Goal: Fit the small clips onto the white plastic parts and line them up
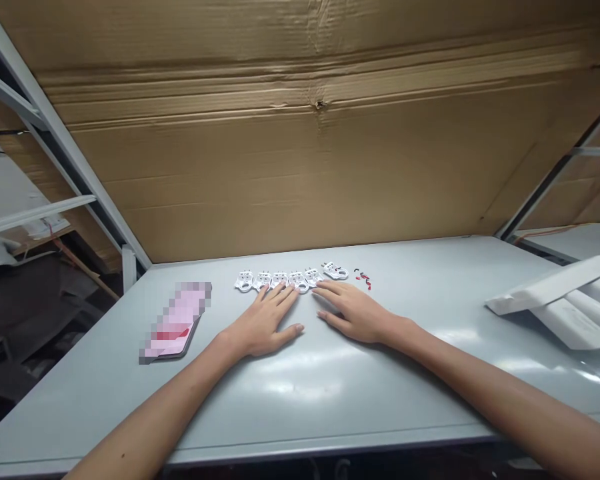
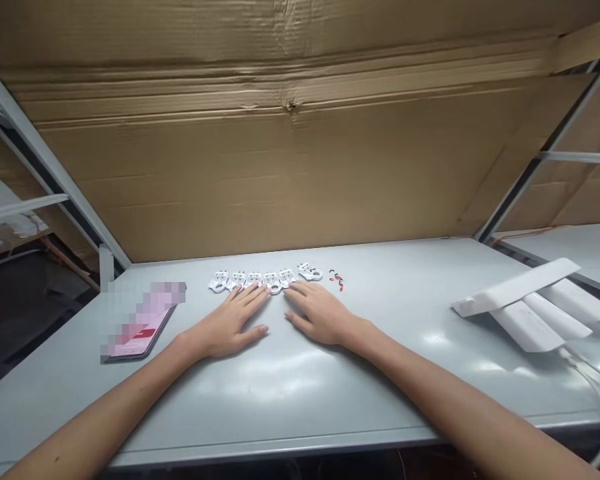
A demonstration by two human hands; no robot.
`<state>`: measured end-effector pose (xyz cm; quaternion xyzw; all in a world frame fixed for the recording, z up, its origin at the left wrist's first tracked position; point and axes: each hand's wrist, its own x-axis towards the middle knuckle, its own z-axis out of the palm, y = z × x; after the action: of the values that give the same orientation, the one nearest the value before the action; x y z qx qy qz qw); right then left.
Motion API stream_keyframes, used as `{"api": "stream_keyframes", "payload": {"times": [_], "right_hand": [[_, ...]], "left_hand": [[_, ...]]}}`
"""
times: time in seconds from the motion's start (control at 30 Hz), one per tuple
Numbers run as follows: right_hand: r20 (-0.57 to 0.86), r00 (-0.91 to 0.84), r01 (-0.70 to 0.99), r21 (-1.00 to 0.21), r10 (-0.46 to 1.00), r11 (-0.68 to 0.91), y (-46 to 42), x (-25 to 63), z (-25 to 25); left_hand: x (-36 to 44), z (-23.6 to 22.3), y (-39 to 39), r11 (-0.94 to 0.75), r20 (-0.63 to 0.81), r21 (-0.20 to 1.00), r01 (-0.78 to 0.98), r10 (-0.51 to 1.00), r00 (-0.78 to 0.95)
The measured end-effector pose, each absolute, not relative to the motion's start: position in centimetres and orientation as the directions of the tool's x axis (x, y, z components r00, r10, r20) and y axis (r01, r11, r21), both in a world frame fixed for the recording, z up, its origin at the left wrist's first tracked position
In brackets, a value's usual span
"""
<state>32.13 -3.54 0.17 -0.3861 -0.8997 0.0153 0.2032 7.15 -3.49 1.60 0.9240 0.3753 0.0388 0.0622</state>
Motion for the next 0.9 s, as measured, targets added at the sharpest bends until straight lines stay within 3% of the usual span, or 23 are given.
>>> {"api": "stream_keyframes", "payload": {"times": [0.3, 0.47, 0.6, 0.8, 0.9], "right_hand": [[0.381, -0.455, 0.771, -0.283, 0.805, 0.57, -2.2, 34.4, -0.5], [0.3, -0.528, 0.797, -0.147, 0.794, 0.586, -2.3, 35.1, 0.3], [0.314, -0.538, 0.804, -0.089, 0.782, 0.588, -3.0, 34.7, 1.5], [0.455, -0.463, 0.798, -0.159, 0.761, 0.581, -2.1, 35.5, 0.8], [0.434, -0.49, 0.772, -0.188, 0.756, 0.607, -1.1, 36.1, 0.1]], "left_hand": [[6.7, 1.7, -3.7, -0.805, 0.194, 0.156, 0.572, 0.593, 0.782], [6.7, 2.0, -4.3, -0.832, 0.178, 0.162, 0.531, 0.554, 0.813], [6.9, 2.2, -4.5, -0.827, 0.183, 0.157, 0.54, 0.562, 0.807], [6.9, 2.2, -4.6, -0.831, 0.2, 0.15, 0.535, 0.556, 0.807], [6.9, 2.1, -4.6, -0.832, 0.206, 0.142, 0.536, 0.555, 0.806]]}}
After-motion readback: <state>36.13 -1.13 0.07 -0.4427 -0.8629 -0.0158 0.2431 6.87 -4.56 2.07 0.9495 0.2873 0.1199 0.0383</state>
